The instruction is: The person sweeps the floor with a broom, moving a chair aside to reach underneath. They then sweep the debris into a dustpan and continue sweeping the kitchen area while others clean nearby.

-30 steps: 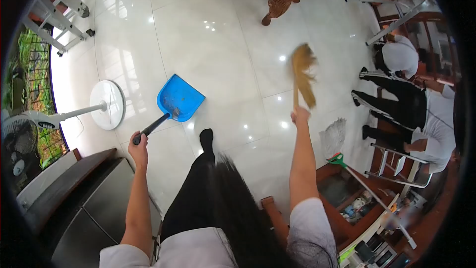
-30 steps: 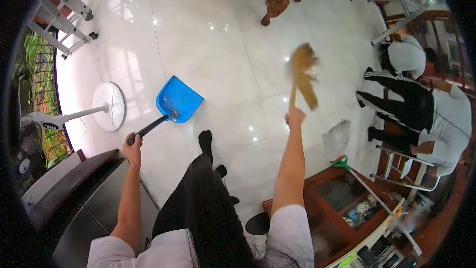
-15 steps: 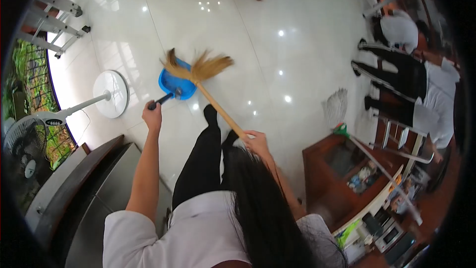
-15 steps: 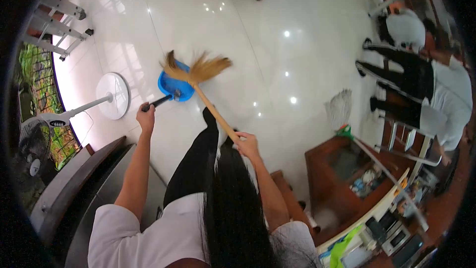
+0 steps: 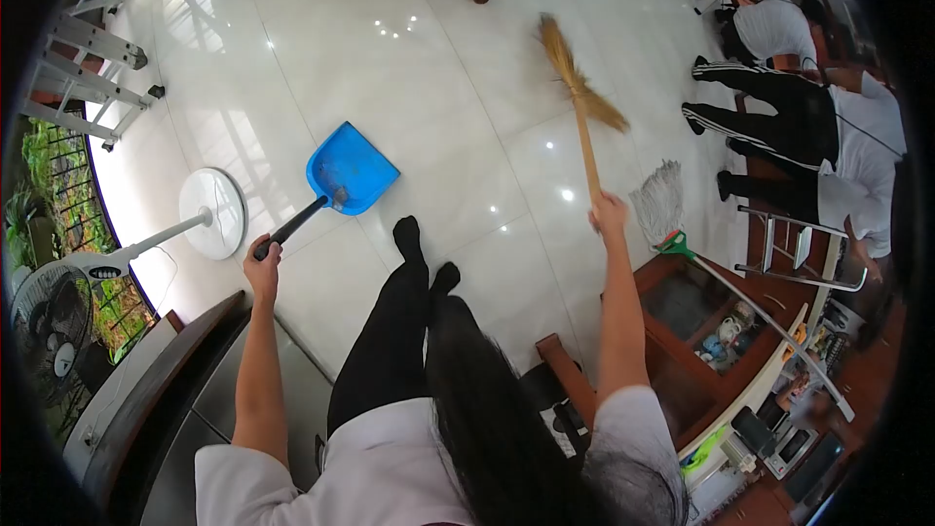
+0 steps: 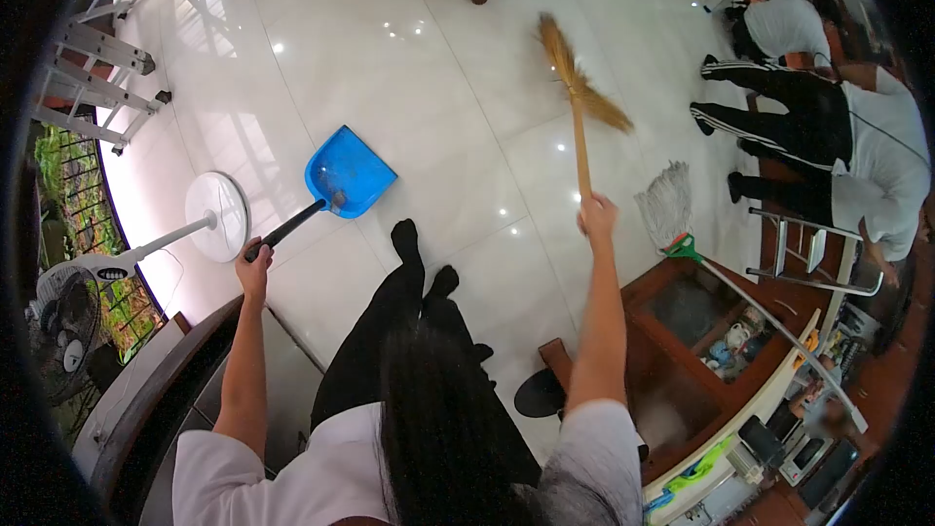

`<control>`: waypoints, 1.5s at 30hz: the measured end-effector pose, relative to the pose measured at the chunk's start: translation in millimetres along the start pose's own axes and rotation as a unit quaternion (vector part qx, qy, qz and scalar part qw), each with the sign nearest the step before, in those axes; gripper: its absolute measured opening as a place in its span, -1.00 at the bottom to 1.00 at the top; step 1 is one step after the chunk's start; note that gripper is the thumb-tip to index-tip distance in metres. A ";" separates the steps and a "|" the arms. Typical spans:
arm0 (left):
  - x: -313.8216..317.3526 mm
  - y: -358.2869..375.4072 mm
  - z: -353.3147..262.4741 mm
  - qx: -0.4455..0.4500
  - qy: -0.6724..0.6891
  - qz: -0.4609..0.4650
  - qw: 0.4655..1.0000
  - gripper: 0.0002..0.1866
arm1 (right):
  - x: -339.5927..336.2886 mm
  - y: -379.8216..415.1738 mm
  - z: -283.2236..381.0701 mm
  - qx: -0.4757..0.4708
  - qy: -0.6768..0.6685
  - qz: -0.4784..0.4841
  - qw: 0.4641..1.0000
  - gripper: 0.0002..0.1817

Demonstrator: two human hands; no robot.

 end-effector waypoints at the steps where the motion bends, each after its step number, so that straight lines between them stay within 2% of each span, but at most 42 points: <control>1: 3.3 -1.1 -0.6 0.001 -0.012 0.012 1.000 -0.71 | 26.4 -20.1 -1.1 0.011 0.003 -0.016 1.000 -0.76; 3: 12.4 0.6 -8.9 0.001 -0.010 0.012 1.000 -0.73 | 78.5 -21.1 8.8 -0.044 0.122 -0.048 0.990 -0.83; 4: 16.3 1.8 -13.2 0.007 -0.029 0.015 0.999 -0.73 | 104.0 -2.0 1.6 -0.038 0.168 -0.046 0.984 -0.81; 5: 22.8 1.6 -15.5 0.012 -0.042 0.018 0.999 -0.73 | 132.5 15.5 -28.2 -0.044 0.226 0.022 0.973 -0.81; 6: 30.0 0.2 -12.4 0.008 -0.043 0.020 0.999 -0.73 | 146.7 39.6 -67.0 -0.018 0.273 -0.001 0.962 -0.79; 7: 35.8 -0.4 -10.7 0.031 -0.047 0.015 0.998 -0.74 | 153.6 92.5 -68.6 0.019 0.274 0.020 0.961 -0.78; 8: 38.6 -1.7 -11.6 0.054 -0.052 0.008 0.997 -0.75 | 164.4 139.8 -52.7 -0.154 0.394 -0.001 0.906 -0.81; 9: 43.5 -3.1 -11.4 0.050 -0.079 0.001 0.996 -0.75 | 172.7 168.7 -103.0 0.042 0.290 0.111 0.950 -0.69; 10: 46.9 -11.2 -4.6 0.087 -0.116 -0.007 0.989 -0.75 | 164.4 187.8 -118.7 0.041 0.291 0.115 0.949 -0.69; 12: 64.8 -6.7 -17.4 0.085 -0.163 -0.010 0.983 -0.74 | 168.4 219.1 -153.8 -0.027 0.216 0.193 0.957 -0.68; 13: 70.3 -0.7 -26.9 0.078 -0.196 -0.009 0.977 -0.74 | 172.0 237.5 -131.9 -0.059 0.175 0.229 0.956 -0.67; 14: 66.5 -2.2 -23.0 0.082 -0.197 -0.006 0.977 -0.74 | 146.5 254.2 -124.3 0.017 0.112 0.237 0.965 -0.69; 15: 61.2 -10.6 -12.8 0.093 -0.194 -0.004 0.976 -0.74 | 111.3 279.8 -75.1 0.092 0.046 0.239 0.966 -0.70; 16: 60.9 -22.3 -1.1 0.107 -0.190 0.007 0.976 -0.73 | 84.2 290.9 -86.3 0.136 -0.004 0.219 0.966 -0.72; 17: 51.7 -34.9 18.9 0.103 -0.126 0.029 0.986 -0.70 | 50.9 307.4 -101.9 0.182 -0.055 0.192 0.963 -0.73; 18: 46.1 -31.3 21.8 0.045 -0.097 0.064 0.992 -0.67 | 12.8 319.9 -95.9 0.158 -0.025 0.169 0.973 -0.71; 19: 37.7 -29.9 24.8 0.032 -0.067 0.055 0.996 -0.66 | -25.5 332.8 -90.3 0.135 0.007 0.146 0.980 -0.68; 21: 27.6 -14.7 15.5 0.009 0.030 0.086 0.996 -0.67 | -88.4 362.3 -101.8 0.095 -0.035 0.121 0.987 -0.61; 23: 20.5 9.4 0.3 0.000 0.032 0.064 0.997 -0.68 | -138.6 397.6 -127.5 0.123 -0.035 0.051 0.990 -0.60; 24: 15.9 10.4 2.9 0.001 0.035 0.065 0.997 -0.69 | -148.6 407.8 -142.4 0.121 -0.039 0.047 0.991 -0.60; 26: 12.3 13.8 9.5 -0.002 0.035 0.071 0.997 -0.70 | -176.7 424.3 -187.0 0.142 -0.085 -0.053 0.985 -0.61; 29: 22.9 24.4 -1.5 0.017 0.007 0.105 0.994 -0.70 | -179.7 413.7 -253.8 0.174 -0.127 -0.178 0.960 -0.61; 31: 33.8 31.4 -13.6 0.037 -0.024 0.117 0.992 -0.71 | -167.2 391.0 -294.7 0.206 -0.182 -0.225 0.935 -0.72; 33: 50.9 24.6 -18.6 0.106 -0.110 0.179 0.972 -0.72 | -136.8 349.3 -348.8 0.276 -0.306 -0.217 0.885 -0.85; 35: 66.5 25.1 -26.6 0.160 -0.136 0.180 0.961 -0.73 | -79.7 318.5 -367.3 0.380 -0.342 -0.224 0.830 -0.88; 36: 73.9 18.4 -29.1 0.218 -0.170 0.160 0.948 -0.74 | -39.6 307.4 -357.9 0.378 -0.346 -0.178 0.840 -0.87; 37: 82.7 21.4 -33.4 0.184 -0.211 0.153 0.948 -0.75 | 3.3 306.4 -348.5 0.378 -0.351 -0.134 0.846 -0.86; 38: 90.8 24.1 -41.1 0.208 -0.190 0.152 0.947 -0.76 | 42.1 301.1 -345.9 0.321 -0.282 -0.085 0.900 -0.81; 39: 97.8 21.5 -40.6 0.201 -0.198 0.155 0.947 -0.76 | 68.3 326.2 -306.5 0.333 -0.225 -0.169 0.900 -0.85; 40: 104.9 28.9 -46.5 0.199 -0.215 0.154 0.944 -0.75 | 112.5 342.7 -282.3 0.319 -0.314 -0.121 0.886 -0.81; 41: 112.2 34.1 -54.8 0.200 -0.228 0.156 0.940 -0.73 | 143.9 353.8 -263.6 0.307 -0.293 -0.075 0.902 -0.76; 42: 116.0 30.7 -52.7 0.201 -0.227 0.165 0.938 -0.73 | 194.3 351.2 -300.5 0.255 -0.332 -0.039 0.907 -0.73; 43: 120.6 29.0 -50.3 0.219 -0.235 0.157 0.934 -0.74 | 202.2 371.2 -254.6 0.295 -0.322 0.039 0.899 -0.72; 45: 128.9 21.8 -47.4 0.242 -0.240 0.156 0.927 -0.75 | 188.3 390.5 -217.0 0.302 -0.317 0.049 0.898 -0.71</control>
Point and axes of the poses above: each hand's wrist, its own y-axis away from the middle knuckle, its own x-axis out of the palm, z = x × y, the point moved 9 cm from there along -y, towards the middle knuckle
